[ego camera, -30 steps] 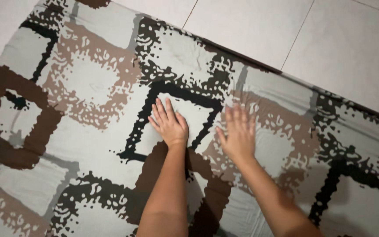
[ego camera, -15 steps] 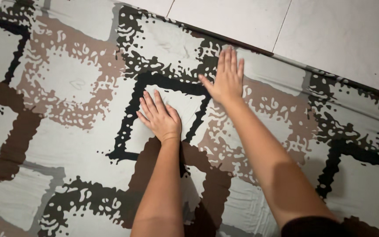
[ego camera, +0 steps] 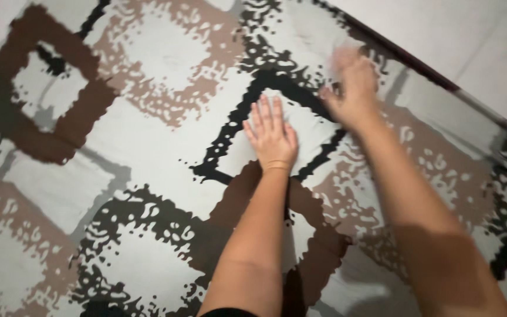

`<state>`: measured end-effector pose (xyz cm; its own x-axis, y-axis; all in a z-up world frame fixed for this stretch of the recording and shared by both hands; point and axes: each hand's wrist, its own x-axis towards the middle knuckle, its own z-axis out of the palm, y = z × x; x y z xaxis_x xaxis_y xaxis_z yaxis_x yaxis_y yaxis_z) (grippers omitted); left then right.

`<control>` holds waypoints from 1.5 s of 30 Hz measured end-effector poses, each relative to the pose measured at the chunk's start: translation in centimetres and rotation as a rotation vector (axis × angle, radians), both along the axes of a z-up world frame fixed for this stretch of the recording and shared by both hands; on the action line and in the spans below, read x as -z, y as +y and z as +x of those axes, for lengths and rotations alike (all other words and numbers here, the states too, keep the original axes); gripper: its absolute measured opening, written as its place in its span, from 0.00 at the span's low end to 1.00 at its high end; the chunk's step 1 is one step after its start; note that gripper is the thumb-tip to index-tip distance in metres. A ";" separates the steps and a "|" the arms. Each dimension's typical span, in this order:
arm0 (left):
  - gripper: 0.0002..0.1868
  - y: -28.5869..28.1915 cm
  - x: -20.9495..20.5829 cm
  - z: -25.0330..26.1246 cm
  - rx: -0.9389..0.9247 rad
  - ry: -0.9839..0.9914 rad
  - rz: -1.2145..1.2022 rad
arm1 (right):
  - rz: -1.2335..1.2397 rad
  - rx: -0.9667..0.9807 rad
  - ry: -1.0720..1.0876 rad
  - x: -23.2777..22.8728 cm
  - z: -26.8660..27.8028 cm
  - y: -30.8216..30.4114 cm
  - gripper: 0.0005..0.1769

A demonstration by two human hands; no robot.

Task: The person smooths out a patterned bed sheet on the floor and then folds it into a smaller rectangle by hand.

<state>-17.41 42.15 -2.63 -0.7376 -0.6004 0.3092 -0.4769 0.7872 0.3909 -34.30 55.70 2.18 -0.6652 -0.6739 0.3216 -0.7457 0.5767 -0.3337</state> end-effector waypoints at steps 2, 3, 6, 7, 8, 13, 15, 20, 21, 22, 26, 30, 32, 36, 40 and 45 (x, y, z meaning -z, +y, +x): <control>0.37 0.0 -0.2 0.0 -0.001 0.001 0.011 | 0.224 -0.128 -0.015 0.6 4.3 -2.9 0.33; 0.37 0.2 -0.1 0.2 0.002 -0.002 0.022 | 0.222 -0.095 -0.025 0.5 4.8 -3.6 0.33; 0.36 0.2 0.0 0.3 -0.001 0.042 0.043 | 0.188 -0.012 -0.053 0.6 4.7 -5.5 0.33; 0.36 0.1 -0.2 0.3 -0.002 0.042 0.049 | 0.159 0.002 -0.061 0.6 4.0 -6.0 0.33; 0.36 0.2 -0.3 0.3 -0.003 0.043 0.054 | 0.130 0.015 -0.069 0.6 3.2 -6.6 0.33; 0.35 0.2 -0.6 0.3 -0.015 0.025 0.052 | 0.164 0.093 -0.103 1.0 -0.1 -9.0 0.36; 0.36 0.2 -0.6 0.3 -0.009 0.011 0.054 | 0.187 0.118 -0.122 1.2 -0.5 -9.2 0.36; 0.37 -0.1 -0.6 0.2 0.012 0.002 0.119 | 0.212 0.137 -0.153 1.6 -0.6 -9.4 0.37; 0.37 -0.1 -0.6 0.2 0.012 -0.004 0.121 | 0.198 0.134 -0.159 1.8 -0.7 -9.5 0.37; 0.37 -0.1 -0.6 0.2 0.015 -0.003 0.121 | 0.184 0.130 -0.164 1.9 -0.9 -9.7 0.38; 0.37 -0.2 -0.4 0.1 0.003 -0.004 0.098 | -0.030 -0.131 -0.192 1.6 0.3 -10.0 0.32; 0.35 0.0 0.1 0.2 0.001 -0.024 0.091 | 0.179 -0.164 -0.106 1.2 2.3 -11.8 0.29; 0.36 -0.2 -0.1 0.1 0.002 0.031 0.084 | 0.108 -0.159 -0.110 0.8 0.7 -13.2 0.31; 0.37 -0.1 -0.2 0.4 0.010 0.039 0.076 | 0.101 0.077 -0.119 2.2 -4.0 -15.3 0.34; 0.37 -0.3 -0.1 0.4 -0.001 0.046 0.058 | 0.123 0.462 -0.163 3.5 -8.3 -14.4 0.35; 0.37 -0.1 -0.5 0.3 -0.001 0.027 0.065 | 0.107 0.232 -0.047 2.2 -2.3 -7.5 0.33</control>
